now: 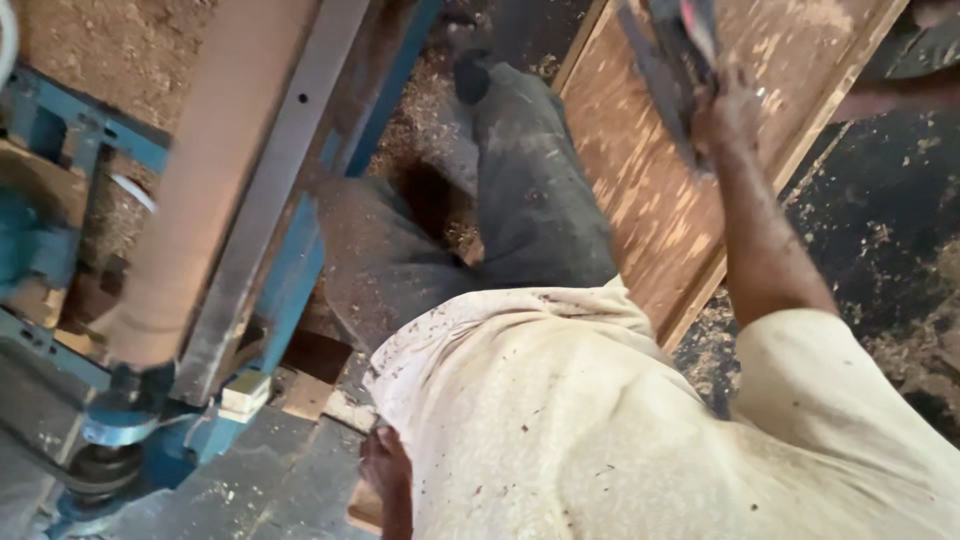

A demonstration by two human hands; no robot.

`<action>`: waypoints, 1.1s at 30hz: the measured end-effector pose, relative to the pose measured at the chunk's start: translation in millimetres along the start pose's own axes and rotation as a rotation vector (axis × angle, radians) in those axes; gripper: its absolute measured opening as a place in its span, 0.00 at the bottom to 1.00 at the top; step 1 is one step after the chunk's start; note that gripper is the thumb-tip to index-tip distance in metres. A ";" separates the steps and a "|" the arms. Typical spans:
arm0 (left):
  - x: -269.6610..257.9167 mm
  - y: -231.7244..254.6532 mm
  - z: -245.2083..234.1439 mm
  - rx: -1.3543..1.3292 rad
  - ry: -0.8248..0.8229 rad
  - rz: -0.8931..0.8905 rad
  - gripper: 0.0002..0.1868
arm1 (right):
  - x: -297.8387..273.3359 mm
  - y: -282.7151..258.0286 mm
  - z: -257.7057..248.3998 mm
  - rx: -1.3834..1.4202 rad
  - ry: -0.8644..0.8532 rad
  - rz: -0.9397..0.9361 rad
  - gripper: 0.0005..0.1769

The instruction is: The person uses a chisel to shape a rotating wooden piece on a lathe, then sands the surface with sandpaper. The person continues to refine the wood using the chisel and sandpaper.

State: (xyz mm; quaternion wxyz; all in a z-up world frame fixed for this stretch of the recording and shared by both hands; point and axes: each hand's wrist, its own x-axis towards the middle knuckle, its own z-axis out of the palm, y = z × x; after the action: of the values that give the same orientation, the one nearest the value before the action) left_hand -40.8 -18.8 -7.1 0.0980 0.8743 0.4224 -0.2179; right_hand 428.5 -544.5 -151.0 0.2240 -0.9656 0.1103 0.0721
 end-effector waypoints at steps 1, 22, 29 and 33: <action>5.8 -4.8 -4.7 0.050 -0.024 0.073 0.22 | -22.9 -2.1 5.0 0.023 -0.054 0.069 0.21; 142.2 -62.2 -28.6 -0.148 -0.353 0.284 0.29 | -180.4 -78.5 57.8 -0.367 0.073 0.016 0.34; 110.3 -91.7 3.3 -0.580 -0.250 0.233 0.28 | -197.3 -72.5 57.7 -0.195 0.101 -0.025 0.30; 89.9 -102.0 11.8 -0.887 -0.212 0.170 0.27 | -251.6 -92.6 56.9 -0.230 0.104 -0.123 0.30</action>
State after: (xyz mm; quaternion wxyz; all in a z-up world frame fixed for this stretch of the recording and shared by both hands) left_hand -74.7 103.2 -58.0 0.5229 0.7522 0.3893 -0.0955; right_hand 203.3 -392.5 -115.5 0.1097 -0.9923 0.0531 0.0205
